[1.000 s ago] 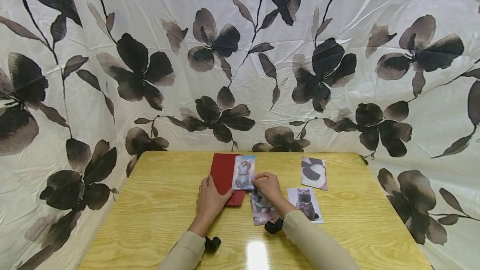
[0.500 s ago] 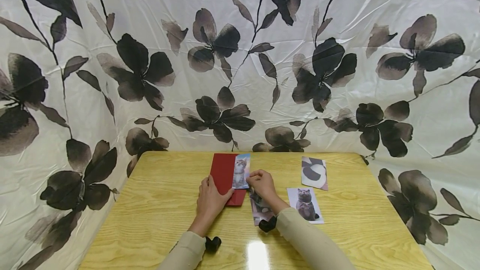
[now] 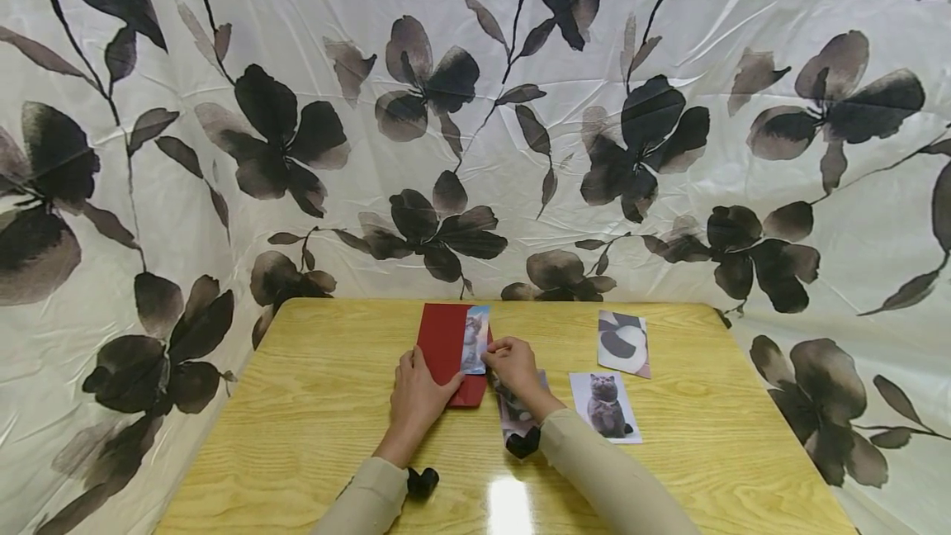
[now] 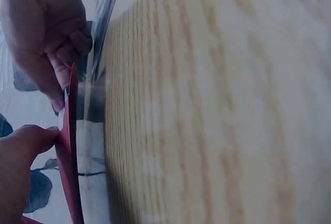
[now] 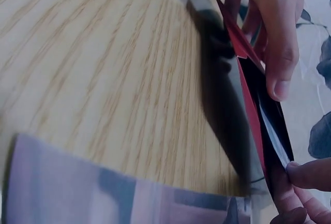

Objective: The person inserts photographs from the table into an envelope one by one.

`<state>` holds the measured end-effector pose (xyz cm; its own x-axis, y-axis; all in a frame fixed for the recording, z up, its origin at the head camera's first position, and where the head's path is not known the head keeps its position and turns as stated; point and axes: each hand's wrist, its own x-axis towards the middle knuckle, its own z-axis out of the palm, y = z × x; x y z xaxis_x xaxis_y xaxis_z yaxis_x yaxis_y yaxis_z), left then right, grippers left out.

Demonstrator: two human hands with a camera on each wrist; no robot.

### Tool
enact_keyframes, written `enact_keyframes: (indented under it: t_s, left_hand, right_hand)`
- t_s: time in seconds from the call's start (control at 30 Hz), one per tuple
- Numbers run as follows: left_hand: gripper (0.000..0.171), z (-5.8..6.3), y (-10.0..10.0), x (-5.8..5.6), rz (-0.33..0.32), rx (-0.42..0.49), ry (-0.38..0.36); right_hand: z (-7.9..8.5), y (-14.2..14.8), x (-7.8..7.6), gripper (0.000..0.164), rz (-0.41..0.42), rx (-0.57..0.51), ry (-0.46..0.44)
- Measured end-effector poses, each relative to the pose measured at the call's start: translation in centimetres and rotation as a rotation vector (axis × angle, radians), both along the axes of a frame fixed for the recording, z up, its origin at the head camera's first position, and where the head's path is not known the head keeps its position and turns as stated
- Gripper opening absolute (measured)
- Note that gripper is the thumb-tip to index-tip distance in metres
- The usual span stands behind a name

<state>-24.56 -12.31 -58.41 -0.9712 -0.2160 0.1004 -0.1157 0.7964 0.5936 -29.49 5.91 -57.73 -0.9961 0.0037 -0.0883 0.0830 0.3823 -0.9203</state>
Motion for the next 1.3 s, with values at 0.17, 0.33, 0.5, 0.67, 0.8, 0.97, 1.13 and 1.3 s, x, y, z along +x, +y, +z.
enact_keyframes:
  t_s: [0.17, 0.33, 0.5, 0.67, 0.8, 0.97, 1.13, 1.3]
  left_hand:
    - [0.107, 0.0, 0.1, 0.1, 0.004, 0.013, -0.005]
    - [0.107, 0.1, 0.1, 0.1, 0.006, 0.018, -0.005]
    - [0.107, 0.1, 0.1, 0.0, 0.005, 0.01, 0.003]
    - [0.107, 0.1, 0.0, -0.1, 0.005, 0.01, 0.005]
    - [0.106, 0.1, 0.0, 0.0, 0.006, 0.017, 0.008]
    - [0.106, 0.1, 0.0, 0.1, 0.008, 0.019, 0.004]
    - [0.106, 0.0, 0.0, 0.1, 0.014, 0.017, 0.006]
    - [0.106, 0.0, 0.0, 0.1, 0.016, 0.012, 0.014]
  right_hand:
    - [-0.3, -0.5, -0.3, 0.009, -0.011, -0.003, -0.001]
    - [-0.8, -1.0, -0.7, 0.009, -0.015, 0.03, 0.01]
    - [-0.6, -1.5, -0.7, 0.009, -0.005, 0.045, 0.028]
    - [-0.4, -2.0, -0.6, 0.009, 0.002, 0.042, 0.037]
    - [-0.4, -2.4, -0.8, 0.009, -0.002, 0.058, 0.037]
    - [-0.6, -2.8, -1.0, 0.008, -0.004, 0.071, 0.038]
    - [-0.6, -3.1, -1.0, 0.009, 0.004, 0.064, 0.04]
    - [-0.7, -3.3, -1.1, 0.01, 0.011, 0.065, 0.04]
